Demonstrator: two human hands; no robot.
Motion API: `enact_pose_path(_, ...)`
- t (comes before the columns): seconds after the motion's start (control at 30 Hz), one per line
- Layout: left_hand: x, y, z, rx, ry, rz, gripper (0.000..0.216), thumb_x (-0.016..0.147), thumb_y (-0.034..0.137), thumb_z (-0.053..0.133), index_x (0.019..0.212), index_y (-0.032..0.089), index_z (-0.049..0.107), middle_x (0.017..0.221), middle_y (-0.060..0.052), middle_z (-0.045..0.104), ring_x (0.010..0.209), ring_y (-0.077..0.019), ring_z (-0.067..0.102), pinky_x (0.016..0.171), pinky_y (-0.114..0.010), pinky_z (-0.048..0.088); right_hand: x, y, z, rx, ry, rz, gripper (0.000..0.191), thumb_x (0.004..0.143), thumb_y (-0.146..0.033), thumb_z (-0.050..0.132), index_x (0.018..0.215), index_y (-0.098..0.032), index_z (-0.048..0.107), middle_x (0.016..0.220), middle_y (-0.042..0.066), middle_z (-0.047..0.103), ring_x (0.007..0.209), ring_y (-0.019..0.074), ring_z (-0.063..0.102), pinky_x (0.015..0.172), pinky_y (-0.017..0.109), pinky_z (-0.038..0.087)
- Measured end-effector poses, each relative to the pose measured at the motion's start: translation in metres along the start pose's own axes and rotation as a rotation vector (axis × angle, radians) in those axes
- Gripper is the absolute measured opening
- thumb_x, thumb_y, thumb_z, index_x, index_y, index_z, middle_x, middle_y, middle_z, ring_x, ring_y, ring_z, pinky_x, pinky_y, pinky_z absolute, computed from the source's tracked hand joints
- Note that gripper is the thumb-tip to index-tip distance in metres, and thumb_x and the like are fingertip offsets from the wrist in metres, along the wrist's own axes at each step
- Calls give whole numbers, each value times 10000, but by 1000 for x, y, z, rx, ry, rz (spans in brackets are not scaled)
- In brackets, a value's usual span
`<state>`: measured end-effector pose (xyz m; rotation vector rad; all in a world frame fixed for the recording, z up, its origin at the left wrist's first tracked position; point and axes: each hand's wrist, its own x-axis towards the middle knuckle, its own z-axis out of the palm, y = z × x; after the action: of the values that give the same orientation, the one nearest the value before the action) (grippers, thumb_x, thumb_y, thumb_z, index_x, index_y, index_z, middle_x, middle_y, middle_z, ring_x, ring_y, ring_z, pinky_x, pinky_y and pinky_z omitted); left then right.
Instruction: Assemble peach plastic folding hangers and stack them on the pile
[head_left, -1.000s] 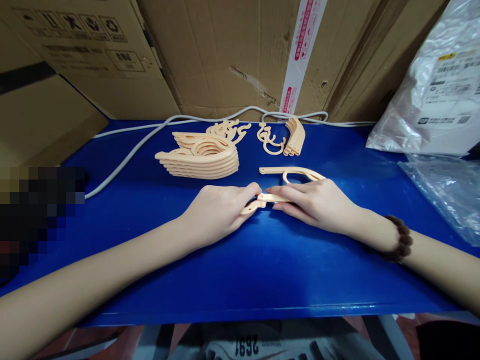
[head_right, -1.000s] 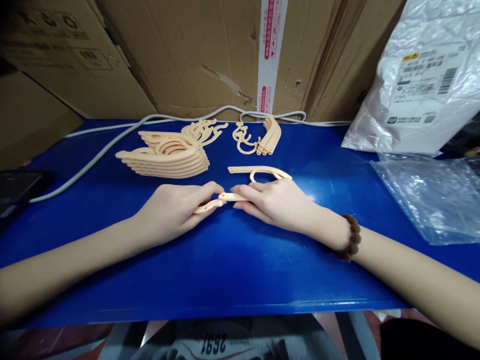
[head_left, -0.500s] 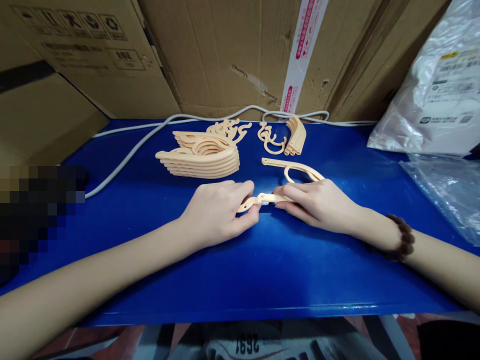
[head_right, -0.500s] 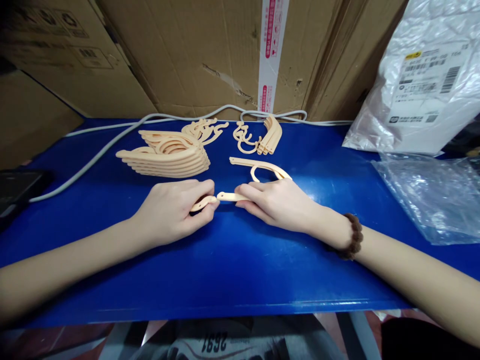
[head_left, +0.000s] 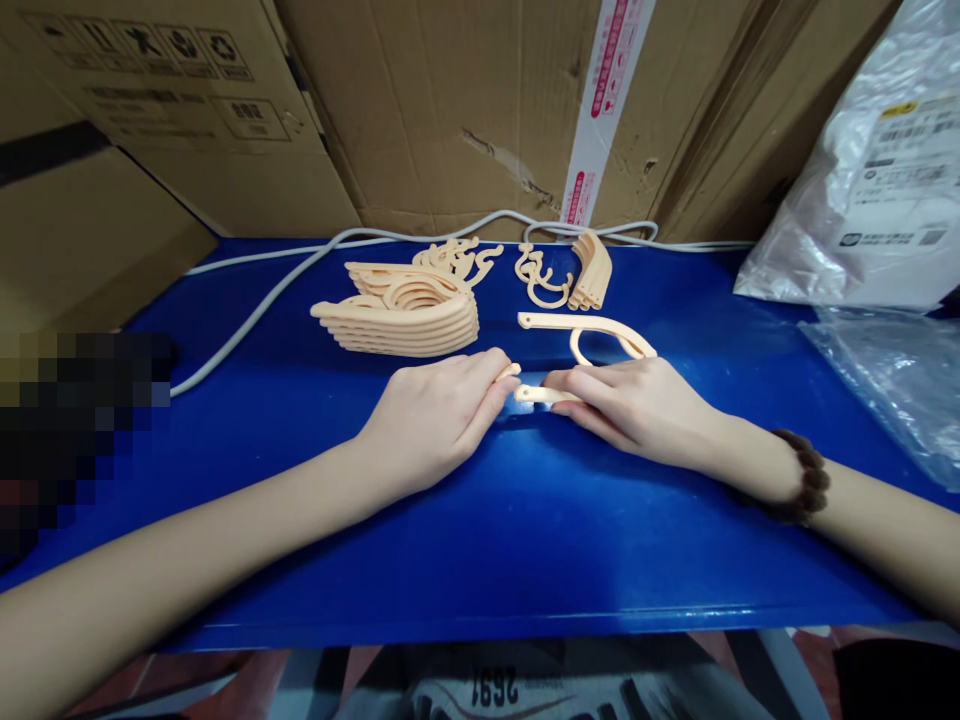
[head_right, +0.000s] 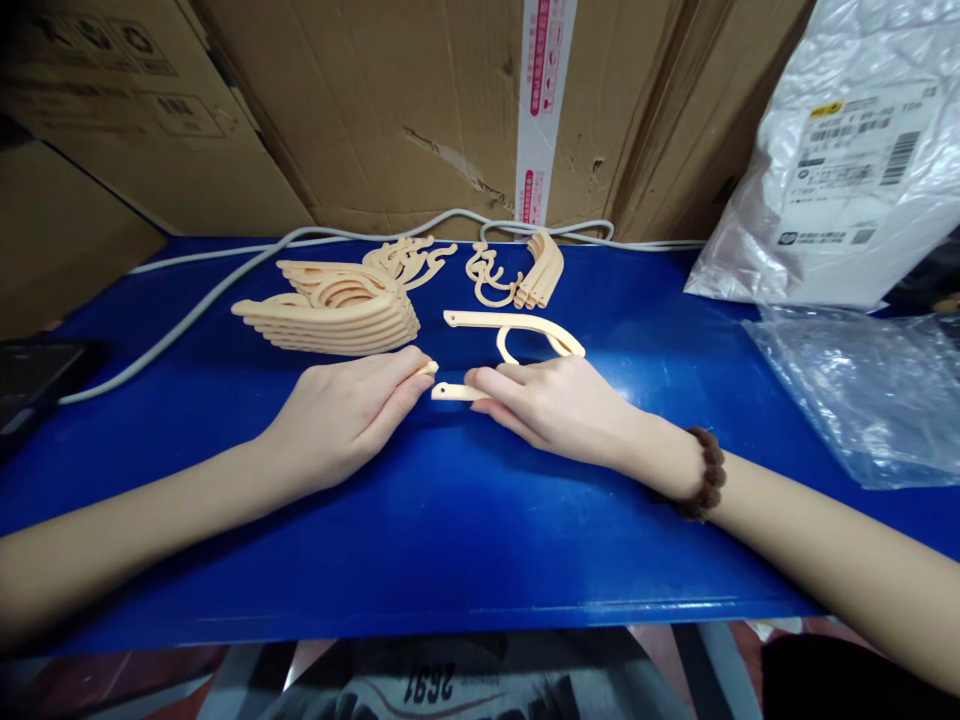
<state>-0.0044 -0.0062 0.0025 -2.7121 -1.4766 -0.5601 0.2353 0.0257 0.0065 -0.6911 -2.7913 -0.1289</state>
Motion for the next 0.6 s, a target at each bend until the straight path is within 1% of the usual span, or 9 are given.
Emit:
enact_pose_path(0.07,0,1,-1,11,-19,-6,304,1057,315,284,957,200,547,818,2,673,751,-172,661,562,-256,332,0,0,0,17,-1,-4,315,1055,-336,336,1098,-156,592,909,33,733,700,140,668,577,260,407)
enact_pose_path(0.13,-1,2,-2,23,-64,-20,320,1060,328,271,953,203,545,822,3,676,716,-170,660,532,-256,318,1,-1,-1,43,1,6,300,1053,-329,350,1108,-152,586,940,44,740,710,140,669,605,256,428)
enact_pose_path(0.23,-1,3,-3,30,-139,-30,358,1063,365,248,919,206,535,765,5,659,640,-169,644,498,-253,298,1,0,-1,68,0,28,283,1050,-331,368,1131,-162,581,971,45,746,715,134,670,607,248,434)
enact_pose_path(0.37,0,3,-4,31,-203,-16,359,1062,386,240,919,203,514,688,10,632,567,-178,622,490,-256,301,0,1,-1,24,18,7,295,1051,-336,369,1135,-165,593,917,29,747,687,126,666,573,245,407)
enact_pose_path(0.5,3,3,-7,39,-264,0,320,1058,410,278,942,205,494,708,8,653,568,-187,638,495,-256,318,-1,-1,-2,-38,60,-16,281,1046,-327,390,1127,-165,605,905,22,748,713,126,679,582,250,403)
enact_pose_path(0.6,5,4,-8,96,-313,12,299,1046,441,341,948,199,485,722,-4,668,590,-204,662,490,-259,322,-1,-2,-1,-74,82,-24,273,1043,-325,402,1114,-170,615,898,14,751,708,124,683,580,251,407)
